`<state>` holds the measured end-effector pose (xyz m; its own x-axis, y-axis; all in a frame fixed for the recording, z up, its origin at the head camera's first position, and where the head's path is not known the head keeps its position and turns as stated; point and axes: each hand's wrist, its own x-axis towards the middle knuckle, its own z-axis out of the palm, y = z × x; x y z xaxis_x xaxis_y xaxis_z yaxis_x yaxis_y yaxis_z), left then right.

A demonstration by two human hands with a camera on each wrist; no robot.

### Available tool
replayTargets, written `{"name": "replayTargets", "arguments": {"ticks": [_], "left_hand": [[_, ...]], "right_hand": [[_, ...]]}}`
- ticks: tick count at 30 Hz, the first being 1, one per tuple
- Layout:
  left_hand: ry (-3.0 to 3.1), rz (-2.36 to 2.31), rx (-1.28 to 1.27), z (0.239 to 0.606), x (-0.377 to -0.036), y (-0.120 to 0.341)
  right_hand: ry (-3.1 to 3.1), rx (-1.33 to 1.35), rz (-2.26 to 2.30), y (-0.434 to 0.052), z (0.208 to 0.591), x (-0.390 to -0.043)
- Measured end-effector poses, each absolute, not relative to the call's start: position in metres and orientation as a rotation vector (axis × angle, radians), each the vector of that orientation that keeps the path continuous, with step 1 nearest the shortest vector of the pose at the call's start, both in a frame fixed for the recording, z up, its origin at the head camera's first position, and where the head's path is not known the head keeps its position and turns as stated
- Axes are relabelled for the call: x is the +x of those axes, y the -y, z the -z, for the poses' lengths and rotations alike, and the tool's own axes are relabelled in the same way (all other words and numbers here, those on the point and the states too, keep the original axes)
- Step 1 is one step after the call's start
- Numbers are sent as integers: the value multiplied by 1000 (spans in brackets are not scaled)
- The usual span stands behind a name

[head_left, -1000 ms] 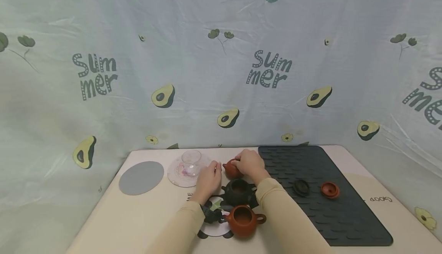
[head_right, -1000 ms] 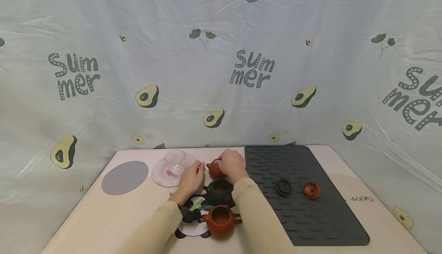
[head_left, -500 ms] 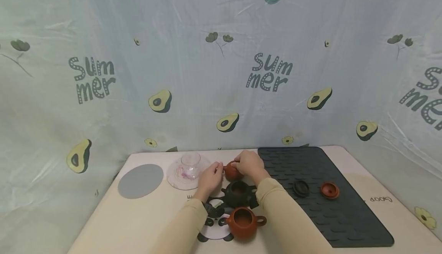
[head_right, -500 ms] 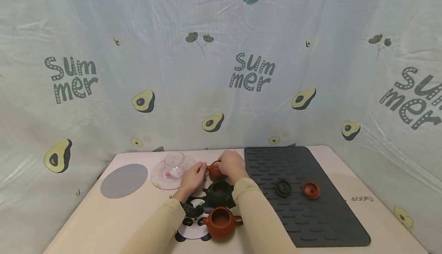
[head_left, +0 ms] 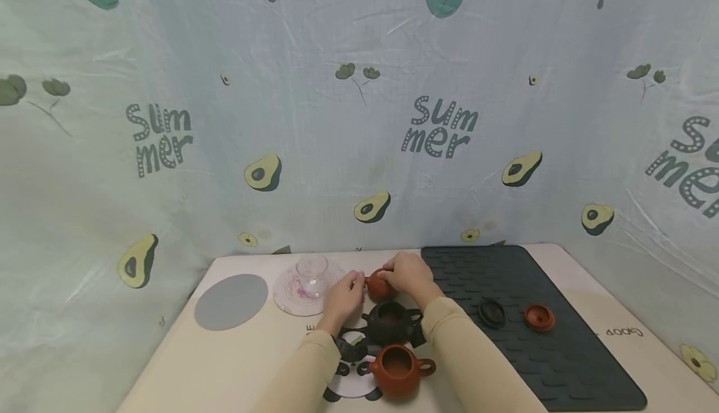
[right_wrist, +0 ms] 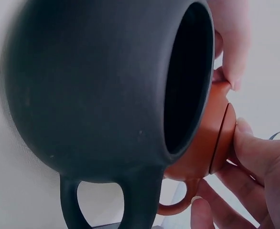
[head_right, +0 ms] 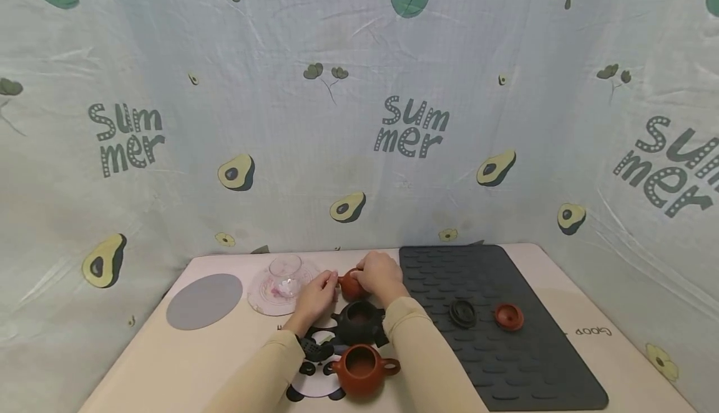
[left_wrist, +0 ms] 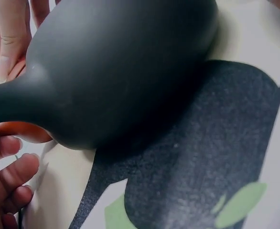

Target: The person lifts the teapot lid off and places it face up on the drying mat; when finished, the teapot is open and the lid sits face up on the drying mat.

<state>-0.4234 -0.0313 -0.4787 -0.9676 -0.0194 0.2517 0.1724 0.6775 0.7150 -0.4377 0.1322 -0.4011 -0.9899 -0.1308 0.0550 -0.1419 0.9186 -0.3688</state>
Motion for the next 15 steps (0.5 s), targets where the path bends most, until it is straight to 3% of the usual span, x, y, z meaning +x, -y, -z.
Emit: {"name": "replayTargets", "arguments": {"ticks": [15], "left_hand": [[2649,1205,-107,481,-422,32]], "right_hand": [[3011,263,-653,-136,406,-438]]}}
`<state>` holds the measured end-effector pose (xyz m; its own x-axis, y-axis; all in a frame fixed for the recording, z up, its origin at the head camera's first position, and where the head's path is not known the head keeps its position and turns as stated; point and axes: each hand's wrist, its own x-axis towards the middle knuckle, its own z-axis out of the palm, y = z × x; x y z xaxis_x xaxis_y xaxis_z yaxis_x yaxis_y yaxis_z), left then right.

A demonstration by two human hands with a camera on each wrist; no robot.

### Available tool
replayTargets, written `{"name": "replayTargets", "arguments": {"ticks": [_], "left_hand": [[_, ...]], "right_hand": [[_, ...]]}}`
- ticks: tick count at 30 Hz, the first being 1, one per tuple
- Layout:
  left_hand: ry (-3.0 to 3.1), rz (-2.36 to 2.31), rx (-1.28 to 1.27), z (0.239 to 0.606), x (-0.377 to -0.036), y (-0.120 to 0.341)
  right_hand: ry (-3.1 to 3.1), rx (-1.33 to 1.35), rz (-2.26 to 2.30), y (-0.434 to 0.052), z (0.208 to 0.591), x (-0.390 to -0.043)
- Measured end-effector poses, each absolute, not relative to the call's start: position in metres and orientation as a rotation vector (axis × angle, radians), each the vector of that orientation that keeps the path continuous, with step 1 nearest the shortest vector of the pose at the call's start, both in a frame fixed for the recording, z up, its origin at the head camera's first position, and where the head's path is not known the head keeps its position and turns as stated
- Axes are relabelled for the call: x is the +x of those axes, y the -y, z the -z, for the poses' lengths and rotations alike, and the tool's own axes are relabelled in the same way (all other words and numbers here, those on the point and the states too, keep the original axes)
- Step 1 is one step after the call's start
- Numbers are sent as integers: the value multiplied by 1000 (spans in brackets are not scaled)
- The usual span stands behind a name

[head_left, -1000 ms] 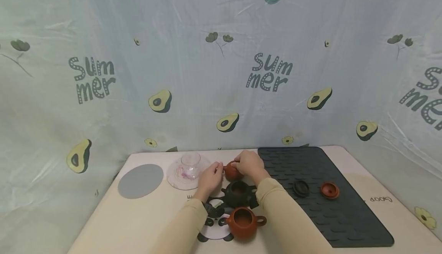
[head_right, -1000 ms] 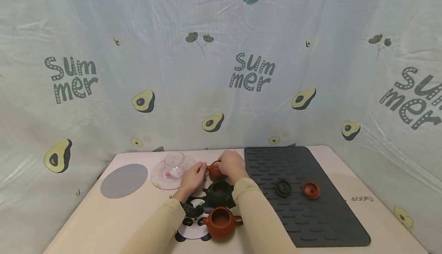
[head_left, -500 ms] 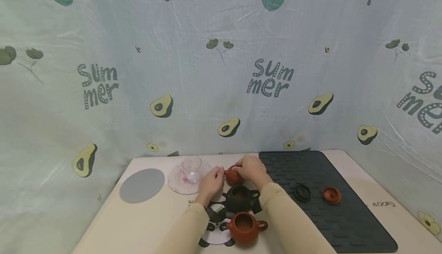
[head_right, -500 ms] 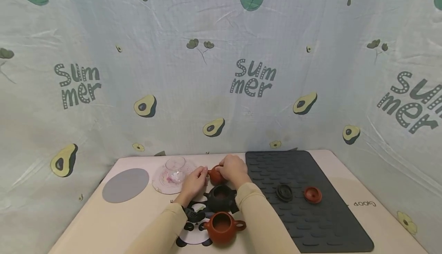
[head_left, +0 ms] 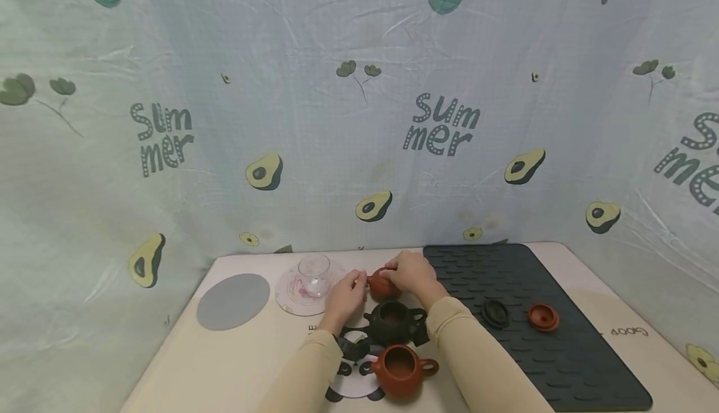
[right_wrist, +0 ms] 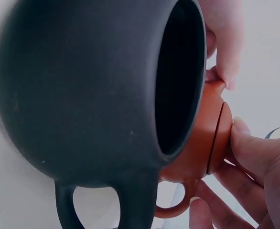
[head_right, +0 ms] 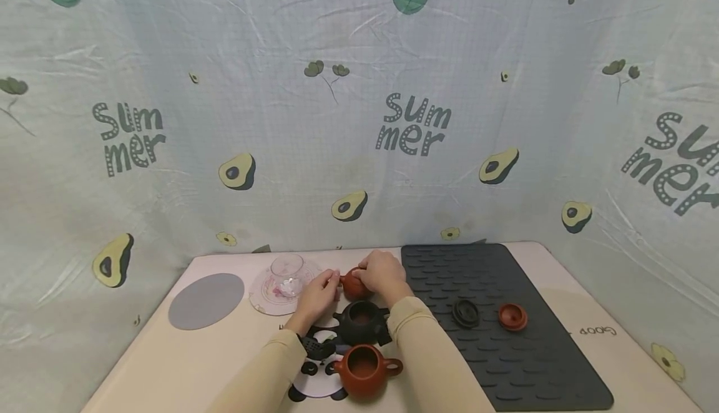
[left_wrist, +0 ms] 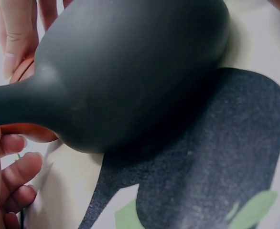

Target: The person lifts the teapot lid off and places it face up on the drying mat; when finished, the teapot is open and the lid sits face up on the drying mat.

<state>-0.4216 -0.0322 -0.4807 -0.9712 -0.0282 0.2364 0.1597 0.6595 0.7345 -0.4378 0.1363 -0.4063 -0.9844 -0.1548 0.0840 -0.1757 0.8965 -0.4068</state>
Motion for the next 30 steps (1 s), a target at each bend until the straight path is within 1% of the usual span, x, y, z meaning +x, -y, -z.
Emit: {"name": "replayTargets", "arguments": {"ticks": [7,15,30], "left_hand": [[2637,1181,-106,477,-423,34],[2637,1204,-73,479,-423,30],[2640,1297,-29,478,-424,30]], "right_hand": [[2993,266,-652,-134,404,-438],[2978,348,-540,-134,405,-431],[2955,338,-482,-130,400,-431]]}}
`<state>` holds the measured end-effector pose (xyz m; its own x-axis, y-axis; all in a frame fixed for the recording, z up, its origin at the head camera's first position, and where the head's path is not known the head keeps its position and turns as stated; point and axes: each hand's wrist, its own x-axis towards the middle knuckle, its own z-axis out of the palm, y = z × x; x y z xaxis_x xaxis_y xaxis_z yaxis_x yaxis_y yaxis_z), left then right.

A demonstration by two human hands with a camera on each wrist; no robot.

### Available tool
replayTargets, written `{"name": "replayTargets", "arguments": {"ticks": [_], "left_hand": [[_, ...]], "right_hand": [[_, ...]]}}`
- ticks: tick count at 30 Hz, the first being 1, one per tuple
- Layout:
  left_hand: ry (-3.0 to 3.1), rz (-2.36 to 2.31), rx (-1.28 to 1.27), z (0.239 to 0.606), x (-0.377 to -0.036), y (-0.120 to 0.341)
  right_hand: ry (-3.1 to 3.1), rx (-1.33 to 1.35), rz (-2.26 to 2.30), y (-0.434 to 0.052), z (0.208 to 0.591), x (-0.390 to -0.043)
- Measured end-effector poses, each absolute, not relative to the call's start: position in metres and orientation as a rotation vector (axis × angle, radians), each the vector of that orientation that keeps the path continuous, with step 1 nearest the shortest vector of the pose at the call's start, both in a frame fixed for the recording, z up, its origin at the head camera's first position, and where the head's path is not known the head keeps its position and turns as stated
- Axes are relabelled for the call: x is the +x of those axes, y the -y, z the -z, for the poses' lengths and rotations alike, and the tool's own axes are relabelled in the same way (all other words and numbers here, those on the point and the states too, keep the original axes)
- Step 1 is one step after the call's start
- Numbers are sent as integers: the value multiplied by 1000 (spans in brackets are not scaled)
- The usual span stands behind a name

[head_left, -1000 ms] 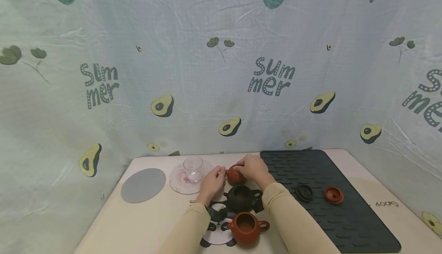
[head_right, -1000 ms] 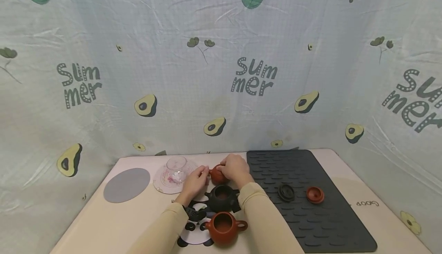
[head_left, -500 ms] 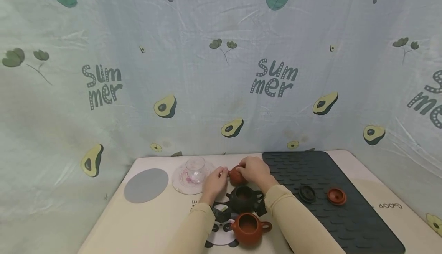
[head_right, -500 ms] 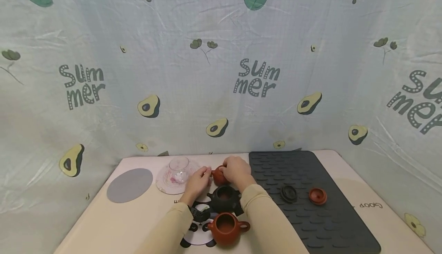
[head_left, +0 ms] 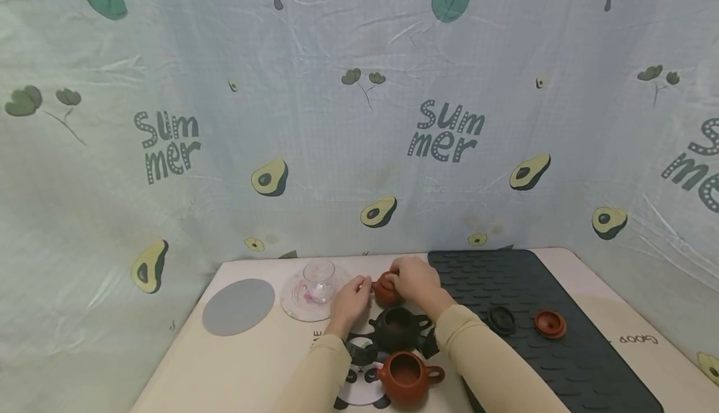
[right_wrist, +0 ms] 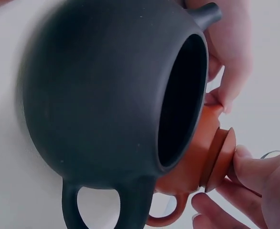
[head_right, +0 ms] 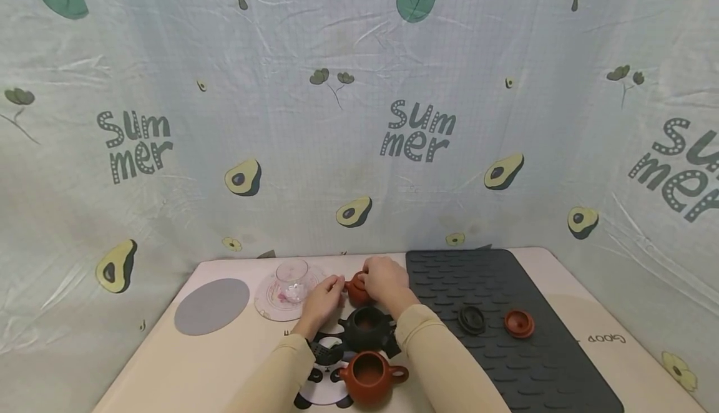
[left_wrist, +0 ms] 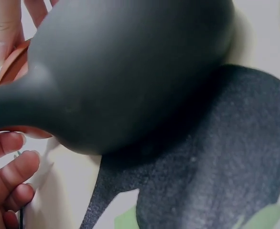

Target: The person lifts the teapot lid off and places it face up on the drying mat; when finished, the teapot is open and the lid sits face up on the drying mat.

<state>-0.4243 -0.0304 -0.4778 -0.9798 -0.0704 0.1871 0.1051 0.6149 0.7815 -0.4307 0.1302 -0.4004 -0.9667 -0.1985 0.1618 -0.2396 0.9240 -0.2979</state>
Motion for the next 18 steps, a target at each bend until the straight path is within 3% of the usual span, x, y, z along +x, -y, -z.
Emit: {"name": "replayTargets", "arguments": {"ticks": [18], "left_hand": [[2607,1317,-67,479,-419,33]], "right_hand": [[2916,299,-566,-132,399,-425]]}}
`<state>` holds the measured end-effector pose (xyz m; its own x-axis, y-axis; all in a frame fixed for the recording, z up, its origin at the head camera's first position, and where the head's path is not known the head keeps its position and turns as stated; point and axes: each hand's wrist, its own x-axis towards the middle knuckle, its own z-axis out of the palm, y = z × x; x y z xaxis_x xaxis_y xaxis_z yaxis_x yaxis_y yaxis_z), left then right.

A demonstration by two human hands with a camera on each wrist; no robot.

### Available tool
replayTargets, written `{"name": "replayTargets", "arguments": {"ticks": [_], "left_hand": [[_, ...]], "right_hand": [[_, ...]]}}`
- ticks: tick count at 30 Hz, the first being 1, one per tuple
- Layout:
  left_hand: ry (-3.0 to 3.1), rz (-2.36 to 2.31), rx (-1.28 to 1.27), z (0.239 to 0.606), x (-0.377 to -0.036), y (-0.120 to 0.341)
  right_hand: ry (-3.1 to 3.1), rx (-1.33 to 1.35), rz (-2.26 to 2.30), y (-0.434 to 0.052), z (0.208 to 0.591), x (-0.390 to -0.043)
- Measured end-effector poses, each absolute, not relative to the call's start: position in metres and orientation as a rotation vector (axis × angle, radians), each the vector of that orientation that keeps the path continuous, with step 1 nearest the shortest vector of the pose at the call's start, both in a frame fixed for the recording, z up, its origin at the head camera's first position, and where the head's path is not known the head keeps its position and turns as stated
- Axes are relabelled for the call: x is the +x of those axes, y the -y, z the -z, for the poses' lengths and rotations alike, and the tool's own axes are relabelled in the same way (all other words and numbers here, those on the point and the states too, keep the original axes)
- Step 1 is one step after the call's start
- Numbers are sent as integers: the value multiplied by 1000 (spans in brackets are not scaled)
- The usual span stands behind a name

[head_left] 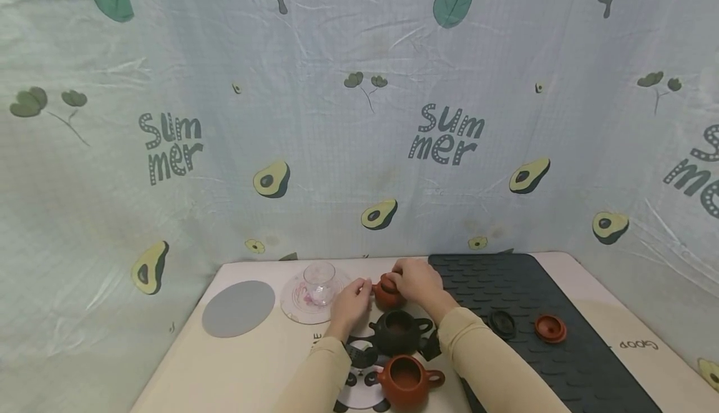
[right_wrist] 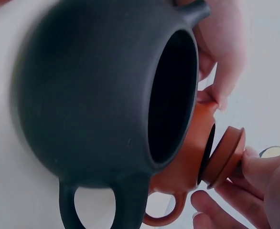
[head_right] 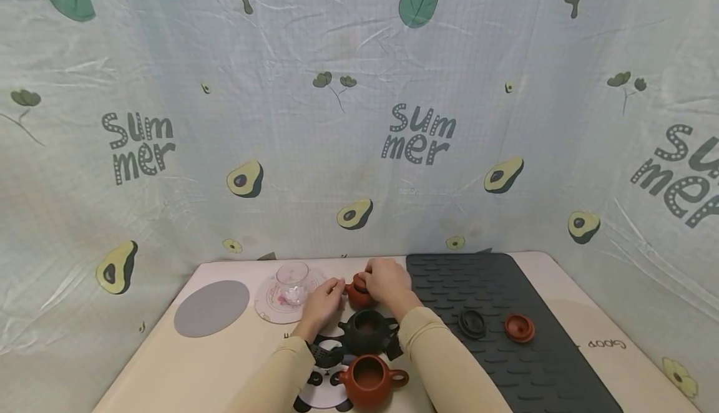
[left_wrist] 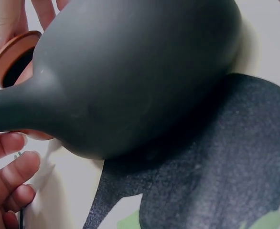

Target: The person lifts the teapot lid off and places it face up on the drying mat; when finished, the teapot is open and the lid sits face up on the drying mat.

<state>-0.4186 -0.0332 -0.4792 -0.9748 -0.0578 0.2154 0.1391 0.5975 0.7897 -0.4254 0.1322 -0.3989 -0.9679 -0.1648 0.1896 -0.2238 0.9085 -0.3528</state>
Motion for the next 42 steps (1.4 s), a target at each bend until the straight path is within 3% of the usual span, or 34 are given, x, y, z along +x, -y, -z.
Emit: {"name": "replayTargets", "arguments": {"ticks": [42], "left_hand": [[2623,1347,-60,482,-415,36]], "right_hand": [[2760,42,-1048,-133,408,-421]]}}
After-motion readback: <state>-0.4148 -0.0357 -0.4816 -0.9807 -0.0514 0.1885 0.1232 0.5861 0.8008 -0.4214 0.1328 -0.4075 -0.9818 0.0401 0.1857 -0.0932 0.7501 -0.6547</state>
